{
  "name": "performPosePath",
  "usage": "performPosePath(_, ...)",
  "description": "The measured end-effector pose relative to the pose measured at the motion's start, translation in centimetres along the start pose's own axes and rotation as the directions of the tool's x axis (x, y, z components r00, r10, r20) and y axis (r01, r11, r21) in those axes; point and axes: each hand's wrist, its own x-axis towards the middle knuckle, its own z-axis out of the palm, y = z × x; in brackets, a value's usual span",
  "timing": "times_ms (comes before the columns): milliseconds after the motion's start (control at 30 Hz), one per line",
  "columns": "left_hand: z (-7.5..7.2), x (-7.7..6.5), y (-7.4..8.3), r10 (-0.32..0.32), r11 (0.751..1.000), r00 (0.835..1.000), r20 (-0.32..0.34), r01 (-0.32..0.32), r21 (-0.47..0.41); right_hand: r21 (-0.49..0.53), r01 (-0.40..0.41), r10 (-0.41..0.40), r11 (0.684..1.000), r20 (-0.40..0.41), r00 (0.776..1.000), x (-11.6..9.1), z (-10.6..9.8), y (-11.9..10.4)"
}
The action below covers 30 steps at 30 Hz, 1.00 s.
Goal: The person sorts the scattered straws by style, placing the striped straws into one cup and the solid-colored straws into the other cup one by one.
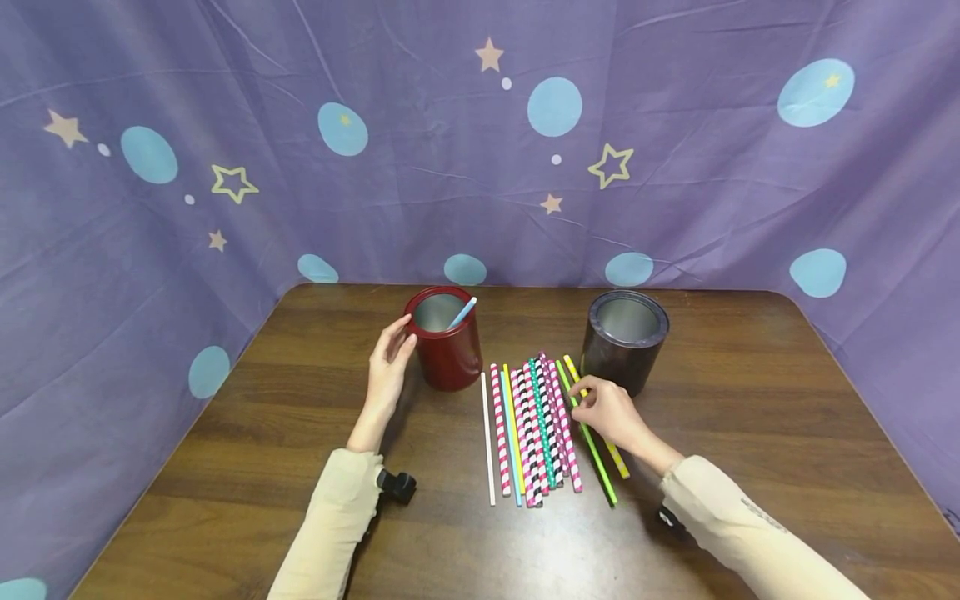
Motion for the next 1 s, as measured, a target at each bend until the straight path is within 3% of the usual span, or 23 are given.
performPosePath(367, -0.1, -0.1, -0.1, -0.01, 1.0, 1.0, -0.001, 0.01, -0.007, 0.196, 0.01, -0.006, 0.981, -0.021, 1.0, 0.5, -0.7, -1.3)
performPosePath(600, -0.1, -0.1, 0.1, -0.006, 1.0, 1.0, 0.001, 0.006, -0.005, 0.319, 0.011, 0.008, 0.948, -0.059, 0.998, 1.1, -0.8, -2.4)
performPosePath(1000, 0.0, 0.0, -0.3, -0.001, 0.999, 1.0, 0.006, 0.001, -0.043, 0.425, 0.063, -0.014, 0.903, -0.118, 0.993, 1.9, -1.4, -4.3)
